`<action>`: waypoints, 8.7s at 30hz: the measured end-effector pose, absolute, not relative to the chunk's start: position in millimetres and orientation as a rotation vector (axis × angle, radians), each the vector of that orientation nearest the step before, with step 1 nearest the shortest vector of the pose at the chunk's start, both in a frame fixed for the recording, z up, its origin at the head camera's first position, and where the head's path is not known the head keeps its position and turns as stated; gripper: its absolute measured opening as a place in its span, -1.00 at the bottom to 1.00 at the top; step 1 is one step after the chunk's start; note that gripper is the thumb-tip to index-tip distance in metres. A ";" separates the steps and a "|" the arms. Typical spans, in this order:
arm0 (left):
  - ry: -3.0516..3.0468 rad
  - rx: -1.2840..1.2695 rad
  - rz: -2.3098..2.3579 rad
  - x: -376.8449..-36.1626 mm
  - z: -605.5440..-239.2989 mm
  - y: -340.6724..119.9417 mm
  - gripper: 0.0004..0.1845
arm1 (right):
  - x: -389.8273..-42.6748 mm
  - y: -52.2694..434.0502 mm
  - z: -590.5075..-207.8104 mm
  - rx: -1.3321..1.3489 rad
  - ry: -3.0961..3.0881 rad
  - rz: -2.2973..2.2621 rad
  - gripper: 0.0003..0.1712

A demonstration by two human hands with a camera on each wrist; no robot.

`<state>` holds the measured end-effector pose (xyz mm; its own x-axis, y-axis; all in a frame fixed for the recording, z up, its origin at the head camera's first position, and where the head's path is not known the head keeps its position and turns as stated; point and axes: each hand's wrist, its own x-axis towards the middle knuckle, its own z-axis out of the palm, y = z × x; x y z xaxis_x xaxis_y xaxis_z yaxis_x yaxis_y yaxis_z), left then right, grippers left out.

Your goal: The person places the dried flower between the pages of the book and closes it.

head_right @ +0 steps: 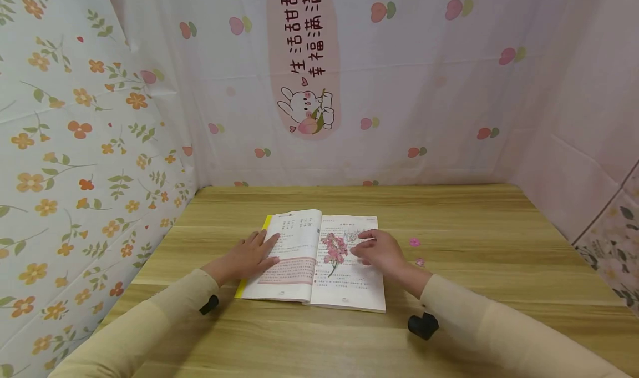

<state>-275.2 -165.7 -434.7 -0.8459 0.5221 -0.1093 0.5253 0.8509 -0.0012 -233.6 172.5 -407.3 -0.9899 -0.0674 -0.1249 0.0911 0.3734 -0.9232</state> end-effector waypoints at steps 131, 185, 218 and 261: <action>2.915 0.830 -0.114 -279.7 -435.8 -165.5 -0.24 | -307.5 221.5 -424.6 -0.783 3.017 -0.631 -0.36; 2.917 0.827 -0.069 -277.4 -435.8 -165.2 -0.26 | -306.1 229.5 -433.1 0.033 2.559 -1.630 -0.43; 2.894 0.833 0.008 -278.3 -433.8 -166.1 -0.26 | -274.8 186.1 -414.2 -0.345 1.690 -2.160 -0.03; 3.085 0.984 0.335 -282.9 -426.1 -186.2 -0.51 | -189.7 89.6 -428.9 -1.096 2.726 -0.471 -0.14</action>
